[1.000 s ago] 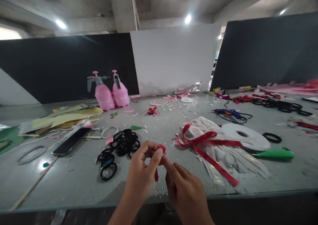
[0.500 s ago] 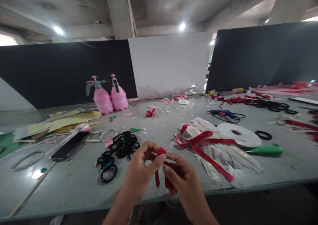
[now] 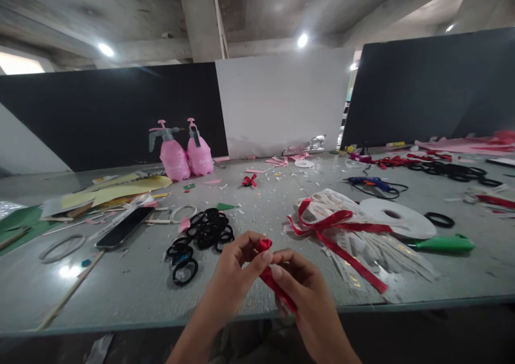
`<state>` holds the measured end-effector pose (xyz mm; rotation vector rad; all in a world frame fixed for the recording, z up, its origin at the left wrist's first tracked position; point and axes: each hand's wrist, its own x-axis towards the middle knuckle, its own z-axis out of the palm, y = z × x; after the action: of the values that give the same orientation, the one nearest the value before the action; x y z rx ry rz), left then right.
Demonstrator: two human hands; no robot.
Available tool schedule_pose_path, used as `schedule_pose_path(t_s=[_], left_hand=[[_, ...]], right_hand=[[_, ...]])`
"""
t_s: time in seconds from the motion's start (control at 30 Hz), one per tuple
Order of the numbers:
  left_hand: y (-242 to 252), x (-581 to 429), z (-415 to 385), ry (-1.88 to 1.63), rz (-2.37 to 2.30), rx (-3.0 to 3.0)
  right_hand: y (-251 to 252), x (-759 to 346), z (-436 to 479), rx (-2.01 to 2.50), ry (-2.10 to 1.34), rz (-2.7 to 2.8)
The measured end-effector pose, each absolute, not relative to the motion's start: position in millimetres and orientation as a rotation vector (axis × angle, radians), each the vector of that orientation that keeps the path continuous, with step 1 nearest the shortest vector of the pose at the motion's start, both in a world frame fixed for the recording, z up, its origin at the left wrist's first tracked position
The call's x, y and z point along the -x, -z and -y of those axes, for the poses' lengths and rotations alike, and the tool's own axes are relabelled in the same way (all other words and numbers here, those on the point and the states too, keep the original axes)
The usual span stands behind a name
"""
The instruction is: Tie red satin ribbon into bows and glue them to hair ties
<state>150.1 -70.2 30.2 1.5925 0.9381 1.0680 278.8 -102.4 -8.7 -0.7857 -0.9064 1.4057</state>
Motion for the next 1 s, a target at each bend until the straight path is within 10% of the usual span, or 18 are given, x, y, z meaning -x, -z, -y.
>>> schedule_pose_path(t_s=[1.0], left_hand=[[-15, -146, 36, -0.934, -0.963, -1.474]], right_hand=[[-6, -302, 64, 0.763, -1.179, 0.979]])
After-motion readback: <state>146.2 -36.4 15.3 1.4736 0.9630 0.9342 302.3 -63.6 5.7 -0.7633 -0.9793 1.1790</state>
